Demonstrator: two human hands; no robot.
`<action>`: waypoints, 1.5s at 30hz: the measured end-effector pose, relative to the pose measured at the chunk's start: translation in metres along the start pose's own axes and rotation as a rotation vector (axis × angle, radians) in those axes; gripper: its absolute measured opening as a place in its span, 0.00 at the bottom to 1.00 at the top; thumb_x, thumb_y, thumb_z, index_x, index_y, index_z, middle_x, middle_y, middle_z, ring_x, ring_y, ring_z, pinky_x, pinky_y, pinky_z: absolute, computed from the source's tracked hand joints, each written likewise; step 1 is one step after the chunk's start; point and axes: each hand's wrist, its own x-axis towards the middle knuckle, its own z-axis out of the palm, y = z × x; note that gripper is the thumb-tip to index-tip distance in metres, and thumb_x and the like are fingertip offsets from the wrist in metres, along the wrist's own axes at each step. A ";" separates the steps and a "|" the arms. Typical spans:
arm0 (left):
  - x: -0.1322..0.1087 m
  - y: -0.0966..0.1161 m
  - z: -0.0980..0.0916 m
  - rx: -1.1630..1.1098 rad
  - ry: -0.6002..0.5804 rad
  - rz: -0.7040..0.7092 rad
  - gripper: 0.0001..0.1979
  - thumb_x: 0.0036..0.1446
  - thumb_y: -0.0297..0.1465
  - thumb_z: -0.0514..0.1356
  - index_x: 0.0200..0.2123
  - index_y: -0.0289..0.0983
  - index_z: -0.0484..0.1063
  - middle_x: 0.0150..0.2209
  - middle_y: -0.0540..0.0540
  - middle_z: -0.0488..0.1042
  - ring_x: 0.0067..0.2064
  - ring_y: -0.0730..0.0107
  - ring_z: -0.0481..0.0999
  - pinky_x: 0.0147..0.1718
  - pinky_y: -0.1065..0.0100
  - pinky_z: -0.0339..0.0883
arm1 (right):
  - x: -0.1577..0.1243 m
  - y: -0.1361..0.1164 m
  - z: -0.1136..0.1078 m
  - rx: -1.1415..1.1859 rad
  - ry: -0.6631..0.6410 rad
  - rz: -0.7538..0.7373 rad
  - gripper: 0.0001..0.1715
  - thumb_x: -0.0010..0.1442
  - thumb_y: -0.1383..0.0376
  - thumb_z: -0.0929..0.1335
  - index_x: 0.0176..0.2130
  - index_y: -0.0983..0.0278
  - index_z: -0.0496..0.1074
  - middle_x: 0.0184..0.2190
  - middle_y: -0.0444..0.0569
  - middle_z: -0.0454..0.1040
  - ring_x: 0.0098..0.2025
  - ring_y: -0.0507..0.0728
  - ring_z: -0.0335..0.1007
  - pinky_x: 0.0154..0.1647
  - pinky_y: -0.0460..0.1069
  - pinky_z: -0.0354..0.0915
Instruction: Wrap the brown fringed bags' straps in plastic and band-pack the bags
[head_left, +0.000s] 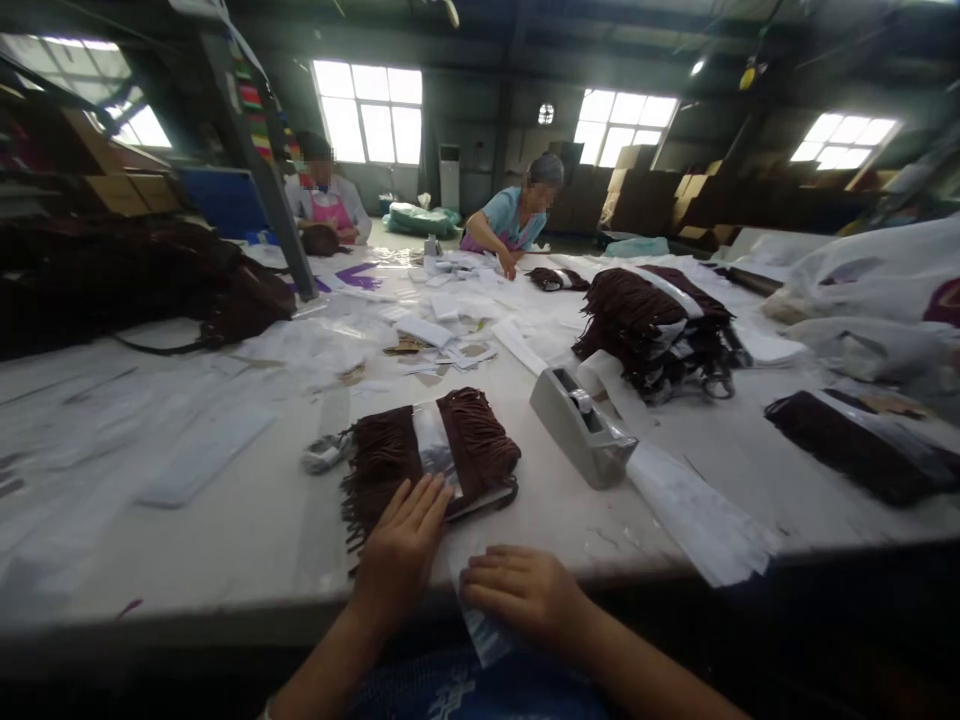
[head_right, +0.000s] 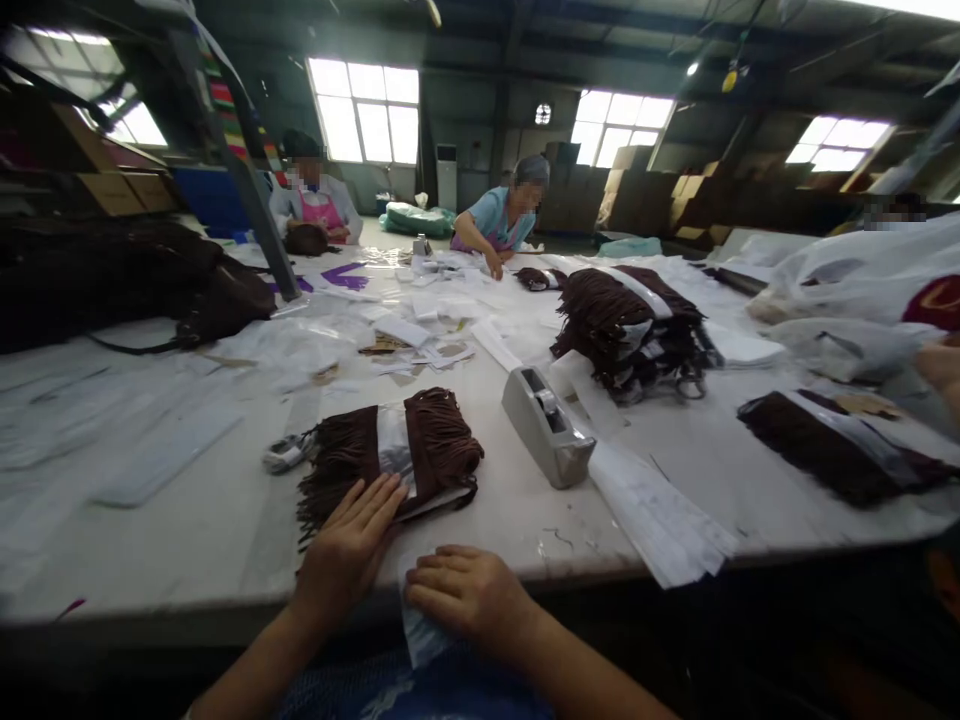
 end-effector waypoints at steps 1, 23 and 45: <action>0.000 0.001 0.000 -0.006 -0.001 -0.005 0.22 0.65 0.24 0.52 0.61 0.33 0.65 0.61 0.39 0.69 0.62 0.56 0.69 0.60 0.52 0.63 | 0.001 0.000 -0.003 0.004 0.000 -0.007 0.11 0.69 0.68 0.63 0.47 0.67 0.73 0.44 0.50 0.81 0.48 0.53 0.77 0.55 0.51 0.72; 0.002 0.016 -0.026 -0.325 0.033 -0.365 0.26 0.62 0.26 0.58 0.62 0.35 0.60 0.46 0.44 0.79 0.51 0.61 0.74 0.58 0.56 0.64 | 0.104 0.107 -0.016 0.248 -0.103 0.220 0.08 0.65 0.63 0.69 0.41 0.60 0.79 0.37 0.47 0.80 0.39 0.54 0.74 0.41 0.47 0.68; 0.033 0.008 -0.023 -0.119 -0.019 -0.433 0.06 0.64 0.33 0.58 0.39 0.38 0.74 0.30 0.48 0.77 0.33 0.64 0.75 0.37 0.63 0.64 | 0.125 0.141 0.023 0.254 -0.279 0.547 0.17 0.57 0.57 0.74 0.43 0.59 0.69 0.29 0.40 0.77 0.28 0.51 0.70 0.30 0.44 0.56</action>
